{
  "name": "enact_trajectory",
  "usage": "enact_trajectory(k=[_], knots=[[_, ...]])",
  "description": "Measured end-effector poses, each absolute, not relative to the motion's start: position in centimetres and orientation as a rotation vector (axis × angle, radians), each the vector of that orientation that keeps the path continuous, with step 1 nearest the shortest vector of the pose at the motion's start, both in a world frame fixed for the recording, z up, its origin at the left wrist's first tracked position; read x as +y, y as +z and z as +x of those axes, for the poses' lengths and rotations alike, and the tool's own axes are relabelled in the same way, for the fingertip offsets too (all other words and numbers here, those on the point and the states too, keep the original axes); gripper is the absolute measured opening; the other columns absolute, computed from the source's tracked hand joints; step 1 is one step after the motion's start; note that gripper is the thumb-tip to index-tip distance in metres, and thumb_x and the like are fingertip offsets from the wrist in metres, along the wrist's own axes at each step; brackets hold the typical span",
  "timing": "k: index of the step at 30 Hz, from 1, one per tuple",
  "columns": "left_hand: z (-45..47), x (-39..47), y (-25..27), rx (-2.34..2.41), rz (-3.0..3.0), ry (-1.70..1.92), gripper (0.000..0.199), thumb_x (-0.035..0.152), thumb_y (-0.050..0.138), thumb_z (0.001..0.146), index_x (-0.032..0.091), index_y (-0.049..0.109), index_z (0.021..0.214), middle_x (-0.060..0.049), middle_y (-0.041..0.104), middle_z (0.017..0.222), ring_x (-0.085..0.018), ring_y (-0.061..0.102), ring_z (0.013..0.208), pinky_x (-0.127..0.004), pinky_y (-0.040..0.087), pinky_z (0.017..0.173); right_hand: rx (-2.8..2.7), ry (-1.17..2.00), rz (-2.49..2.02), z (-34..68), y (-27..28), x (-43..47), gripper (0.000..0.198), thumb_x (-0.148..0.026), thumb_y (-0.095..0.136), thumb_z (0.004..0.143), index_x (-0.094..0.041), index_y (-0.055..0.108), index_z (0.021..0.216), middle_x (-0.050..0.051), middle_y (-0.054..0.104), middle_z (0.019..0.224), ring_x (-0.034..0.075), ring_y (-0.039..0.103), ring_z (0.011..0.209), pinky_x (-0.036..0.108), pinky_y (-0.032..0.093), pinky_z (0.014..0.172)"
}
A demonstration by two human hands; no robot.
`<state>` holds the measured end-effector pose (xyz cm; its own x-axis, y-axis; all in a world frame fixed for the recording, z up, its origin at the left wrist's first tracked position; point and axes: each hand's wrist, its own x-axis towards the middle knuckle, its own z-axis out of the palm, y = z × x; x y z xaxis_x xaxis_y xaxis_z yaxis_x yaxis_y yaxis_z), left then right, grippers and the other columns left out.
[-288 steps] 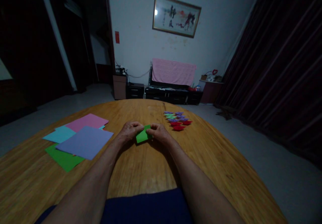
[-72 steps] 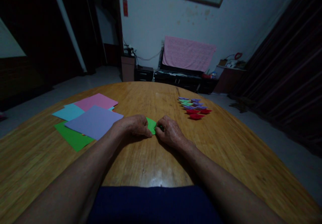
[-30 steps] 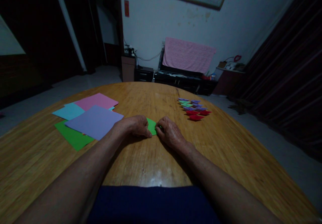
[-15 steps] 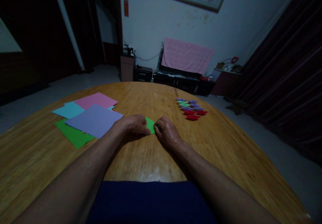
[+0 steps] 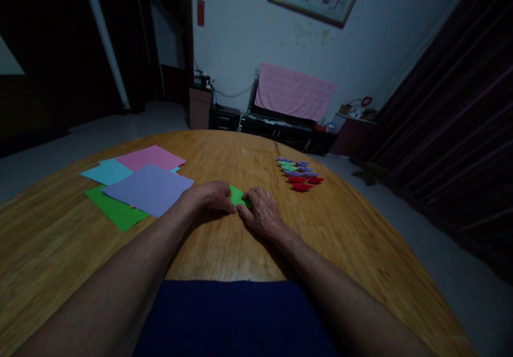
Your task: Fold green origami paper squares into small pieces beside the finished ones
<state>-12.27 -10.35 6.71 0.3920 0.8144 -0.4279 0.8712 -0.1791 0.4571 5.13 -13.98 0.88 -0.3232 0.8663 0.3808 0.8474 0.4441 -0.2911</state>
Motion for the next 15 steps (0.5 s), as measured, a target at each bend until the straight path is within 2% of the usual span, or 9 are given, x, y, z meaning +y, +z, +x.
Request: enact_trajectory(k=[7,15], knots=[[-12.2,-10.8,6.9,1.445,1.997,-0.059,0.018,0.028,0.061,0.070,0.018,0.052,0.058,0.002,0.047,0.049,-0.011,0.041,0.046,-0.028,0.029,0.049,-2.240,0.097,-1.440,5.8,0.7,-13.6,0.018,-0.025,0.053,0.092,-0.023,0.062,0.107,0.007,0.057,0.110,0.022,0.048,0.103,0.037,0.036,0.089],[-12.2,-10.7,7.1,1.457,2.016,-0.079,0.017,0.027,0.063,0.069,0.017,0.056,0.057,0.000,0.051,0.051,-0.012,0.045,0.047,-0.028,0.031,0.051,-2.242,0.081,-1.413,6.8,0.5,-13.5,0.022,-0.016,0.047,0.091,-0.023,0.063,0.106,0.008,0.056,0.111,0.023,0.048,0.101,0.038,0.038,0.088]])
